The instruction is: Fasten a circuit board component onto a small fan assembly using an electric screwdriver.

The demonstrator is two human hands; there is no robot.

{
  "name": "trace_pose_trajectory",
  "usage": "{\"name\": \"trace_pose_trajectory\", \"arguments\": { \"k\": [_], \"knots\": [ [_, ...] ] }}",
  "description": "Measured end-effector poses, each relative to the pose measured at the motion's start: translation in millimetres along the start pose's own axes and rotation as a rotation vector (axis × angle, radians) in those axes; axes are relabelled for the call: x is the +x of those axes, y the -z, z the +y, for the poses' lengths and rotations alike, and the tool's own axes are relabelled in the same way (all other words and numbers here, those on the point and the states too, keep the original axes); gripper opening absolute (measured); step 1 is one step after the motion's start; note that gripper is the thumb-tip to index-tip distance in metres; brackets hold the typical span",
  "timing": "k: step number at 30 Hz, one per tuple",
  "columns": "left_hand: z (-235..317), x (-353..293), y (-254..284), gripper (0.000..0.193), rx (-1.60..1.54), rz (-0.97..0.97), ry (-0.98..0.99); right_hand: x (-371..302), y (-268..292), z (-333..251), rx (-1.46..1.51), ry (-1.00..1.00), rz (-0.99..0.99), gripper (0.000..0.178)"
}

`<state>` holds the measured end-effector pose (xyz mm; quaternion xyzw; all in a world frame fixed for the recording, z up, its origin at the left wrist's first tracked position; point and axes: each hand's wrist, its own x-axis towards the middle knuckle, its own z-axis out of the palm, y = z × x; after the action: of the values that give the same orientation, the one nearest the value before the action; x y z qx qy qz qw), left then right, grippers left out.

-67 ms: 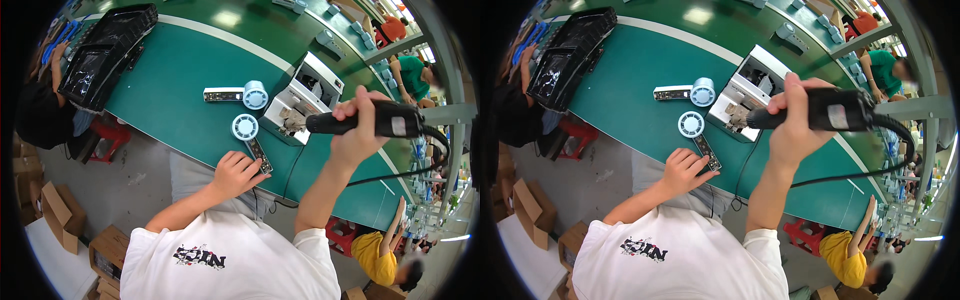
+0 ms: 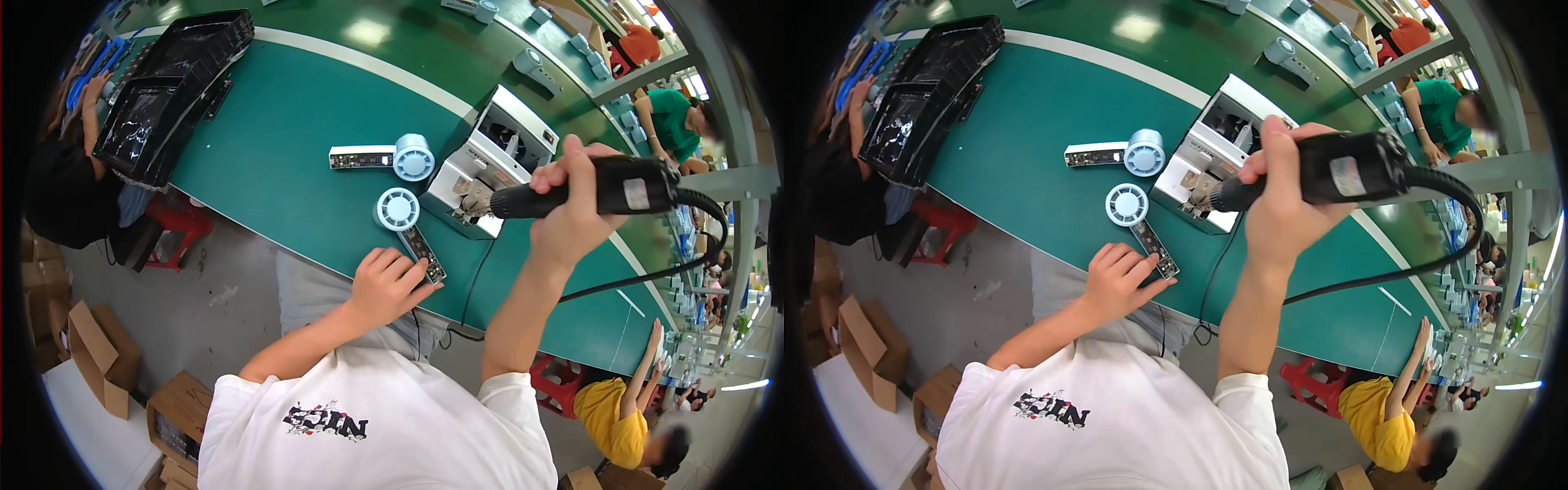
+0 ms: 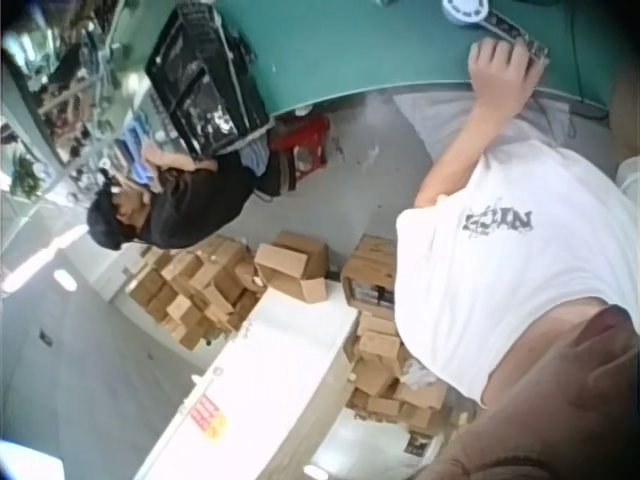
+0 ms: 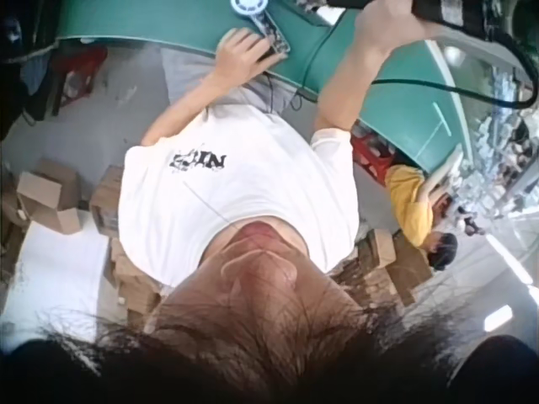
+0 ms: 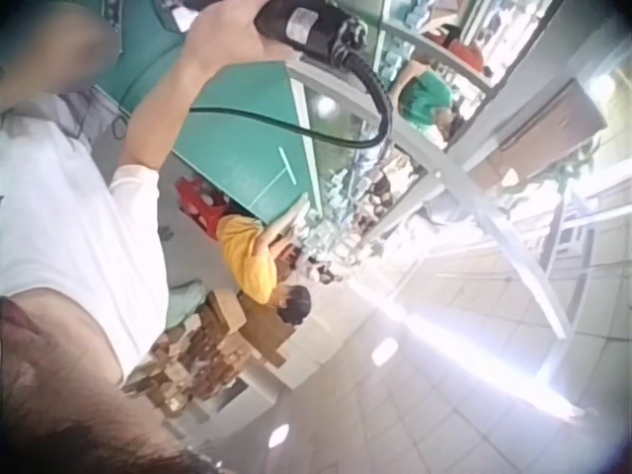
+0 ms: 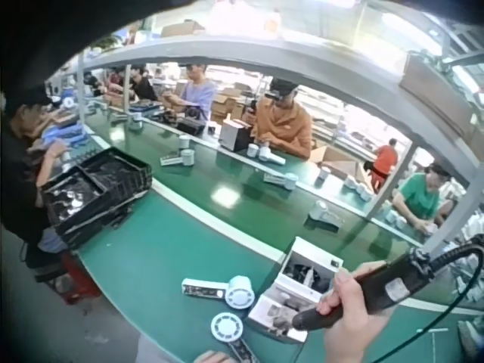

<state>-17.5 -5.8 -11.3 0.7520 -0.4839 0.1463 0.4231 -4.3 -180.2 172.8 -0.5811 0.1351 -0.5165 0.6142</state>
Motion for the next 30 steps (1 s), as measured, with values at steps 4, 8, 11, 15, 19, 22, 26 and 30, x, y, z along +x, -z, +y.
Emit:
{"name": "trace_pose_trajectory", "arguments": {
  "k": [4,8,11,15,19,22,26,30],
  "knots": [
    [4,12,-2,0.033,-0.001,-0.018,0.082,1,2,10,-0.002,-0.037,-0.046,0.019],
    [1,14,-1,0.033,-0.082,-0.067,0.164,-8,10,6,0.065,-0.111,-0.071,0.021],
    [-2,13,1,0.034,-0.103,-0.053,0.159,-30,20,-8,0.092,-0.193,-0.062,0.024],
    [-1,12,-1,0.036,-0.092,-0.040,0.129,-66,32,-29,0.064,-0.135,-0.043,0.023],
    [-2,12,-3,0.038,-0.082,-0.044,0.124,-86,44,-25,0.083,-0.126,-0.077,0.022],
    [-2,11,-2,0.038,-0.083,-0.046,0.129,-92,46,-22,0.078,-0.099,-0.065,0.022],
    [-1,12,-1,0.038,-0.077,-0.046,0.137,-91,46,-17,0.080,-0.090,-0.055,0.022],
    [0,12,-1,0.037,-0.078,-0.036,0.135,-93,47,-12,0.046,-0.114,-0.058,0.023]
  ]
}}
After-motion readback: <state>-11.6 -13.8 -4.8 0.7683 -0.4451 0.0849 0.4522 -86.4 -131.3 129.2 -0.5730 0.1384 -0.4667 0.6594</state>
